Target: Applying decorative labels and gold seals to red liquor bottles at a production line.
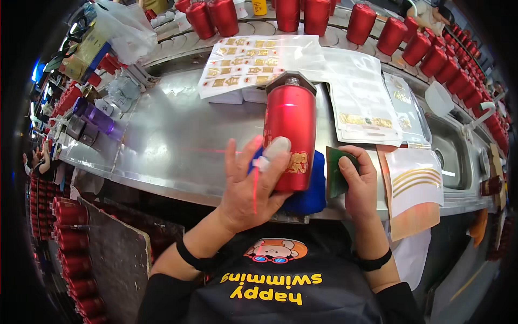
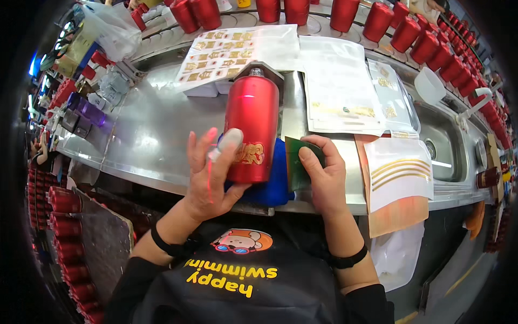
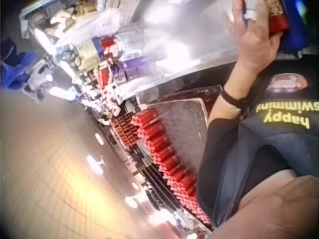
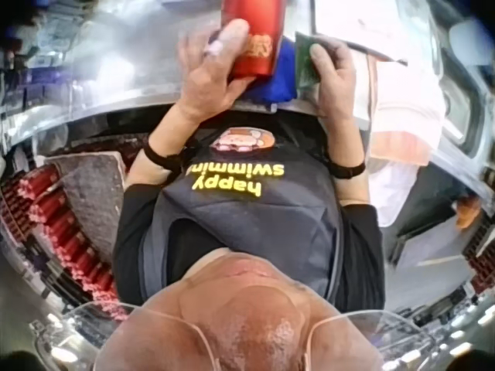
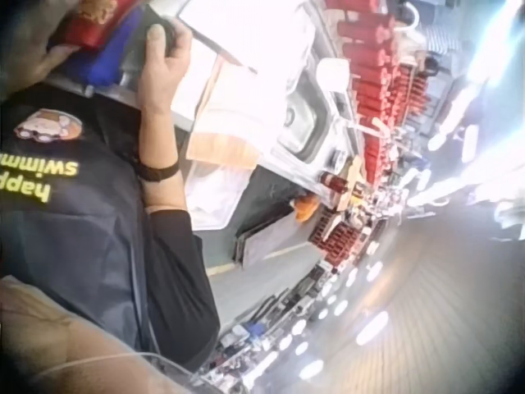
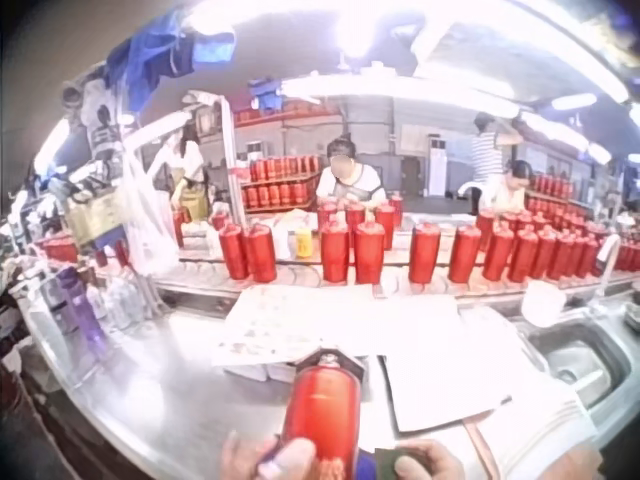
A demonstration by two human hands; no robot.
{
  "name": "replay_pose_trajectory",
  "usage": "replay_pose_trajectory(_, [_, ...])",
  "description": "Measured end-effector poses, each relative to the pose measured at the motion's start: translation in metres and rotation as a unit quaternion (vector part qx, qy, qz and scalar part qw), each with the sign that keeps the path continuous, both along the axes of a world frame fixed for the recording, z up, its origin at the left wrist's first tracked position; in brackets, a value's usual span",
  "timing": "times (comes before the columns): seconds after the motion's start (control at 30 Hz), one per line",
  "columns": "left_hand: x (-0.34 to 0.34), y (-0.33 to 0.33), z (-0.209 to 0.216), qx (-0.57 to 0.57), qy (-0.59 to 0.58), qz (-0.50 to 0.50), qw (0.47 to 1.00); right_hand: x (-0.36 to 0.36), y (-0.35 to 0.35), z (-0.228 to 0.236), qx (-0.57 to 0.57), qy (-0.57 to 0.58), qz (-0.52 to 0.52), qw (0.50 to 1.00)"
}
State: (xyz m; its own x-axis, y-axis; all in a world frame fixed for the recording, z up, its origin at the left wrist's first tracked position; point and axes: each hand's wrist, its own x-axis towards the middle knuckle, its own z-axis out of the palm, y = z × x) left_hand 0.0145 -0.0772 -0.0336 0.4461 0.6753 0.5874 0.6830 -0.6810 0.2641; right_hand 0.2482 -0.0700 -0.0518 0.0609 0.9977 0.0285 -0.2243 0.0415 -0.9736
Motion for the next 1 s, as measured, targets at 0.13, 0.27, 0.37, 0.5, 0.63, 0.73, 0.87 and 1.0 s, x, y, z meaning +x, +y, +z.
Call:
replay_pose_trajectory(0.13, [0.014,-0.001,0.006,0.083,0.099,-0.017,0.991,0.002,0.001,0.003,-0.006,0.028,0.011,1.0])
replay_pose_trajectory(0.27, [0.021,-0.003,0.012,0.101,0.148,-0.044,0.983,0.004,0.001,0.005,-0.021,0.032,0.026,0.999])
replay_pose_trajectory(0.37, [0.013,-0.003,0.005,0.077,0.1,-0.067,0.99,0.004,0.002,0.01,0.023,-0.052,0.028,0.998])
replay_pose_trajectory(0.5, [0.005,-0.005,-0.004,0.026,-0.04,0.0,0.999,-0.004,0.007,0.018,0.17,-0.191,-0.032,0.966])
replay_pose_trajectory(0.63, [0.008,-0.009,0.007,0.016,-0.008,0.029,0.999,0.002,0.006,0.019,0.116,-0.158,0.03,0.98])
replay_pose_trajectory(0.73, [0.011,-0.009,0.01,0.039,0.05,0.029,0.998,-0.001,0.004,0.024,0.07,-0.102,0.036,0.992])
replay_pose_trajectory(0.87, [0.005,-0.006,0.008,0.037,0.01,0.01,0.999,-0.008,0.007,0.035,0.107,-0.147,0.039,0.983])
replay_pose_trajectory(1.0, [-0.002,-0.005,-0.012,-0.046,-0.137,0.049,0.988,-0.022,0.03,0.052,0.169,-0.263,0.085,0.946])
